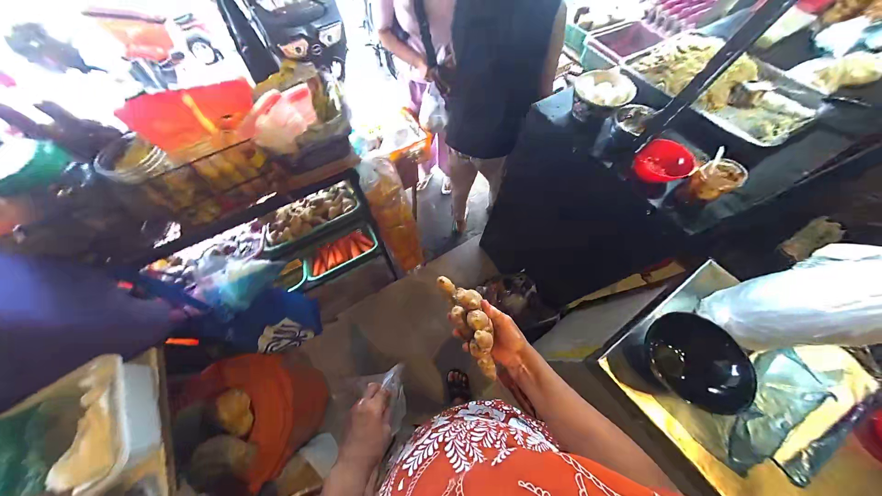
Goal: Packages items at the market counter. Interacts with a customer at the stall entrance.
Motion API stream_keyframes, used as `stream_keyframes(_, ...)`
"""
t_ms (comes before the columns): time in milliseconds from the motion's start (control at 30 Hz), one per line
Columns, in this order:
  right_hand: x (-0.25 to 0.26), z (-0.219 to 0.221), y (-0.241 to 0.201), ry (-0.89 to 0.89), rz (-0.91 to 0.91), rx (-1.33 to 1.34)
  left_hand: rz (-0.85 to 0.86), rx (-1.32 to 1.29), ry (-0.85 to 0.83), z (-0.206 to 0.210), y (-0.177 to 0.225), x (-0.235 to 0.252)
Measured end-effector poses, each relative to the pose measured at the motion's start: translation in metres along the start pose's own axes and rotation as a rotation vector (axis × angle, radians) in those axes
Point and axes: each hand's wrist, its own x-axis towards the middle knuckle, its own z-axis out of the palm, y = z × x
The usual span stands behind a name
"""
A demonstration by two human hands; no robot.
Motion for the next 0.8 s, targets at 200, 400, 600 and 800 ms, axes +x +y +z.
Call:
stream_keyframes(200,0.039,-0.012,-0.089,0.079,-0.103,0.005,0.046,0.035,-0.082,-0.044,0.057,0.110)
stream_keyframes(400,0.106,-0.031,-0.131,0.142,-0.183,0.135,0.172,0.062,-0.175,-0.068,0.072,0.200)
stream_keyframes(600,0.188,-0.022,-0.166,0.115,-0.189,0.197,0.308,0.035,-0.266,-0.111,0.073,0.317)
stream_keyframes(800,0.285,0.021,-0.229,0.119,-0.222,0.179,0.525,-0.082,-0.130,-0.179,0.089,0.417)
